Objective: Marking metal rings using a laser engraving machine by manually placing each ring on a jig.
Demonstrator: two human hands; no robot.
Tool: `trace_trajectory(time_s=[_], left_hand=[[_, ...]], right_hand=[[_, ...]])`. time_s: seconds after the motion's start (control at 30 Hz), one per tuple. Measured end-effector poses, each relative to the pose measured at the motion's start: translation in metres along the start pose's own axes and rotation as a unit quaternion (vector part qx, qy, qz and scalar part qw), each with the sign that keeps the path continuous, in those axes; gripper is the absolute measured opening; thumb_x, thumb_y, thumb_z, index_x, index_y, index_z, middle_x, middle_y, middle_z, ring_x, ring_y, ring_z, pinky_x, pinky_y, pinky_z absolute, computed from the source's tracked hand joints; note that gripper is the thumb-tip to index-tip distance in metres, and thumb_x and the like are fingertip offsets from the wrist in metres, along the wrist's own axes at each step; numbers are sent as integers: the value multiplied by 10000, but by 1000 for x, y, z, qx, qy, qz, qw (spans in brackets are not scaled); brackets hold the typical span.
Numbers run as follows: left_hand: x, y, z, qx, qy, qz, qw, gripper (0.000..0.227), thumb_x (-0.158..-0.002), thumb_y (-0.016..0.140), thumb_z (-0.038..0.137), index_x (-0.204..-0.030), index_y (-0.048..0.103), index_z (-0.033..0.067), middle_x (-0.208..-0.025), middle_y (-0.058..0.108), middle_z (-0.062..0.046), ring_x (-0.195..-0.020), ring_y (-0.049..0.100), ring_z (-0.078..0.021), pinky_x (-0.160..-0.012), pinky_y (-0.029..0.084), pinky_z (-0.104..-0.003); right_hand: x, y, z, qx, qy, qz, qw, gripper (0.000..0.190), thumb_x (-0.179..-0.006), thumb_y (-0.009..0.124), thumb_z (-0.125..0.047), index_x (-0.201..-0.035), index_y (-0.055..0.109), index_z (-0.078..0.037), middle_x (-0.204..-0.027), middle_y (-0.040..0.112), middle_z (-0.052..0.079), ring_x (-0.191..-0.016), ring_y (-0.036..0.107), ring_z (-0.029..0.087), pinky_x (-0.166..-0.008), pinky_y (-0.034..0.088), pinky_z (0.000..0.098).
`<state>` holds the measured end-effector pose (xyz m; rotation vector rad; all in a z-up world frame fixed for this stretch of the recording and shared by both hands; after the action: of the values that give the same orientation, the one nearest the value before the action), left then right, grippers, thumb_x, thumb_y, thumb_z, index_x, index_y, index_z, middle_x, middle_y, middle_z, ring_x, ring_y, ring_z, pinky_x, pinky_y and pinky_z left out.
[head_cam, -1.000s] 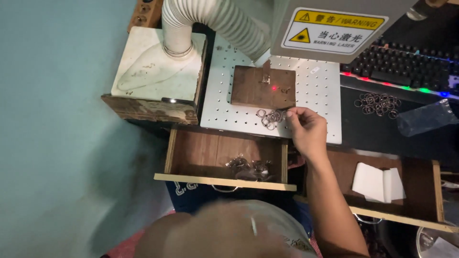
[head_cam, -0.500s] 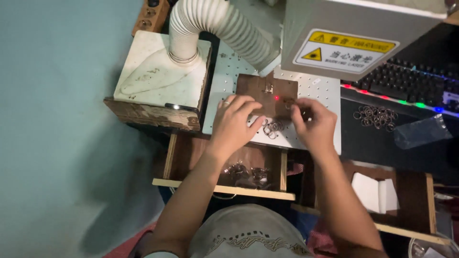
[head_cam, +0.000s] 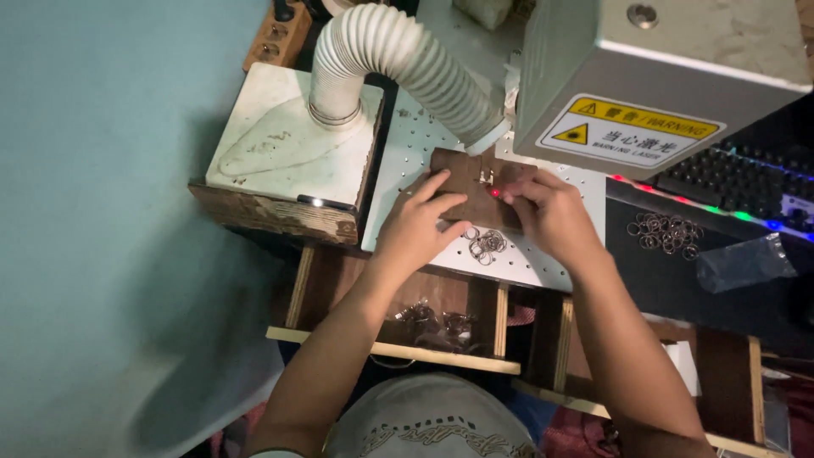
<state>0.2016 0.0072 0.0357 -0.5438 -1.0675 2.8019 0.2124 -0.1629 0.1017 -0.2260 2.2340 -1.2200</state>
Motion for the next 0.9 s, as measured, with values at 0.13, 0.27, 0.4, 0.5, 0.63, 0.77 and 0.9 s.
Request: trace_trajectory(time_s=[0.13,0.27,0.4,0.5,0.63,0.77,0.9], left_hand=[[0,-4,1,2,5,3,1000,384,-821,823,337,-1181,761,215,-1489,573,-81,-1378,531,-377,-1087,505,-473],[-6,-21,12,-13,23,34,999,403,-859,747,519,-1128,769,219,-1363,669,-48,-1358,570,-320,-1146,348,-524],[-24,-10,11,-71,83,73,991,300,-881,704,449,-1072,776,230,-1299,711,-21,-1366,561,-267,-1129,338,-518],[-35,-2,13,-24,109,70,991,216,-902,693,369,-1034,783,223,-1215,754,-16,-1327,599,-268,-1136,346,-516],[-41,7,7,-2,117,68,991,146,-895,712,313,-974,797,224,-1117,783,0,-1268,642,-260,-1106,400,-506],[-40,5,5,27,129,89,987,98,-869,749,264,-933,804,213,-1059,794,13,-1235,665,-251,-1043,472,-465],[-41,1,6,45,121,86,988,89,-877,741,243,-931,806,215,-1048,796,25,-1232,667,-253,-1027,482,-468]], right_hand=[[1,18,18,-7,2,39,999,92,-893,791,-35,-979,773,-64,-876,721,146,-819,735,367,-706,597,419],[4,11,11,-79,-21,49,995,59,-912,791,-48,-964,766,-40,-886,745,154,-846,735,368,-734,593,413],[3,4,5,-96,-27,52,994,110,-893,752,4,-994,764,-38,-929,731,154,-867,717,399,-759,573,440],[1,1,1,-133,-43,60,988,177,-887,730,39,-1010,792,-72,-942,747,151,-863,717,383,-772,568,421],[3,10,19,-142,-5,73,987,184,-859,761,17,-1025,781,-60,-837,732,115,-682,659,292,-651,531,378],[0,4,17,-138,-3,90,986,115,-877,765,7,-987,778,-25,-823,735,151,-721,698,337,-647,537,384],[-2,7,12,-134,-18,88,987,110,-880,775,8,-984,783,-28,-864,742,154,-797,713,353,-711,562,393]])
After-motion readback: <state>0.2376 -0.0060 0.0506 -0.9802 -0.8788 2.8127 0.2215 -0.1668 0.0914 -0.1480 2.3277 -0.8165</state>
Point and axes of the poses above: each hand's wrist, its own x-axis away from the middle knuckle, its own y-axis out of the palm, z = x × y, the point moved 10 cm from there along -x, towards the middle knuckle
